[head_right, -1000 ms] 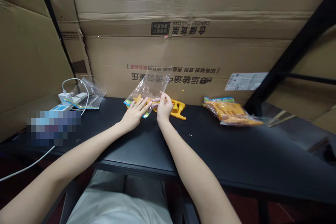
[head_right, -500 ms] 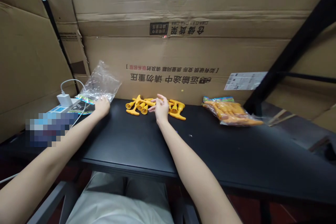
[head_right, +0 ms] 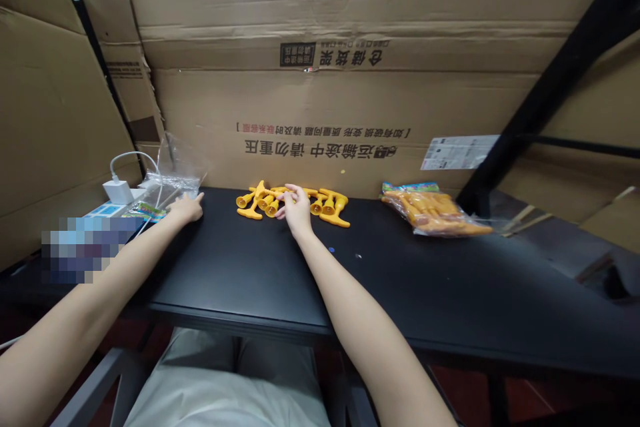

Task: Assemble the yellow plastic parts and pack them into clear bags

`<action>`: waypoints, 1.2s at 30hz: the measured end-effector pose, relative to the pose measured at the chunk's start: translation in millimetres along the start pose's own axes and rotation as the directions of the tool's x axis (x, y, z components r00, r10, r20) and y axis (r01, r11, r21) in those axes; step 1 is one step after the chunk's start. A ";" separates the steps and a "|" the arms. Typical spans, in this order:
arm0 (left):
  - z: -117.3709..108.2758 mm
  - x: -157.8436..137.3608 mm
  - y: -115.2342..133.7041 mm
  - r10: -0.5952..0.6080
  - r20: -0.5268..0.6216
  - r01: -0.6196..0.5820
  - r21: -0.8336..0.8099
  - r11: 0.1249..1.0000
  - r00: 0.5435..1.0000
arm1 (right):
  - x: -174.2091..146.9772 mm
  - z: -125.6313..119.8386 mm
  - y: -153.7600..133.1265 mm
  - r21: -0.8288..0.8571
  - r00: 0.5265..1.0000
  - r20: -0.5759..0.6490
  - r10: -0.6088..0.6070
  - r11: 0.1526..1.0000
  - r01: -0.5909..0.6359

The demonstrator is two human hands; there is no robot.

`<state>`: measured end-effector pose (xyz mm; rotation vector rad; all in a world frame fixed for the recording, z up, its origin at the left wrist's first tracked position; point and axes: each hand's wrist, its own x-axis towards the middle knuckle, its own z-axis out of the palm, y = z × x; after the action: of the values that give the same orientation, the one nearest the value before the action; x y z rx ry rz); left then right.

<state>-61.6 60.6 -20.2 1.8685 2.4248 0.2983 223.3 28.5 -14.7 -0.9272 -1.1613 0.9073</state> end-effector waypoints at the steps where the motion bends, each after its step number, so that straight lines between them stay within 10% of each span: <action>1: -1.7 -1.5 1.5 -0.026 0.025 0.025 0.061 0.998 0.999 | -0.3 0.1 0.0 0.002 1.000 0.007 -0.002 1.000 0.002; 11: -3.4 8.3 -12.5 -0.105 0.102 0.100 0.053 0.994 0.989 | -1.0 1.1 2.8 -0.021 0.999 0.041 0.009 1.000 -0.008; 23: 15.2 22.6 23.6 0.148 0.008 -0.142 -0.232 0.962 0.989 | -3.7 2.4 -1.4 -0.020 0.998 0.058 0.010 1.000 -0.009; 36: 9.8 13.5 19.1 -0.030 -0.020 0.031 0.051 0.998 0.999 | -4.8 3.0 -3.6 -0.051 0.997 0.075 0.030 0.998 -0.026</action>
<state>-45.3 79.3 -25.2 1.8561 2.4942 0.2554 219.9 23.2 -12.5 -0.9584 -1.2437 0.9465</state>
